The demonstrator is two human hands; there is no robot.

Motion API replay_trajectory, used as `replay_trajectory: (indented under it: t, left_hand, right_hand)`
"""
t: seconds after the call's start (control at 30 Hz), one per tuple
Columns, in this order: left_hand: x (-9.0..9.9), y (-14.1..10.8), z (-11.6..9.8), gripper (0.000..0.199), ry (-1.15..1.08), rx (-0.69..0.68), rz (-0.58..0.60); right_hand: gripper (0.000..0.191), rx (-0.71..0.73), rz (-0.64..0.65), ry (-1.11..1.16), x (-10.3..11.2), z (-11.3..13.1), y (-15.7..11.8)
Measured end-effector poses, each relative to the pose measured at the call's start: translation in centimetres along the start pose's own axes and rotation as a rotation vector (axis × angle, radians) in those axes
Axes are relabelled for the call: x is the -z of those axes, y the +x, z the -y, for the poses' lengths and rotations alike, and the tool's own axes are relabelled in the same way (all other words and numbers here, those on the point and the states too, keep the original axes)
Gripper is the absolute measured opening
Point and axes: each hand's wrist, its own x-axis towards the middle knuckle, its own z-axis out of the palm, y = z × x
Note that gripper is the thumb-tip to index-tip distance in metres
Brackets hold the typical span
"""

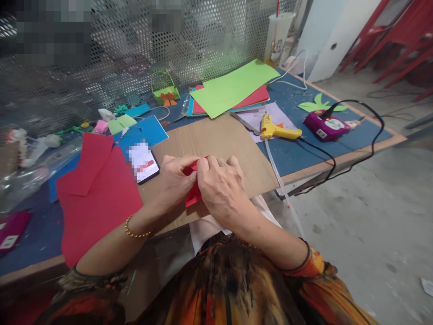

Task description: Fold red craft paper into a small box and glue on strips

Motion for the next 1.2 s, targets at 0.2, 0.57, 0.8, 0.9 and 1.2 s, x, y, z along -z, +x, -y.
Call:
replay_trajectory:
  t: [0.2,0.57,0.8,0.9,1.2]
  left_hand:
    - [0.9,0.6,0.4,0.019,-0.004,-0.006,0.069]
    - [5.1,-0.6,-3.0,0.025,0.263,-0.160,-0.193]
    - [2.1,-4.6,-6.0,0.053,-0.565,0.414,-0.010]
    - [-0.5,-4.9,-6.0,0.065,-0.841,0.506,-0.034]
    - [-4.0,-5.1,-7.6,0.057,-1.273,0.574,0.100]
  right_hand:
    - [0.018,-0.083,-0.090,0.369,1.1,-3.9,0.2]
    - [0.022,-0.131,-0.317,0.565,0.0,-4.8,-1.3]
    - [0.015,-0.054,-0.528,0.480,0.6,-3.4,-2.6]
    - [0.012,-0.024,-0.549,0.480,0.9,-2.9,-3.6]
    - [0.022,-0.043,-0.354,0.447,2.1,-3.5,-6.7]
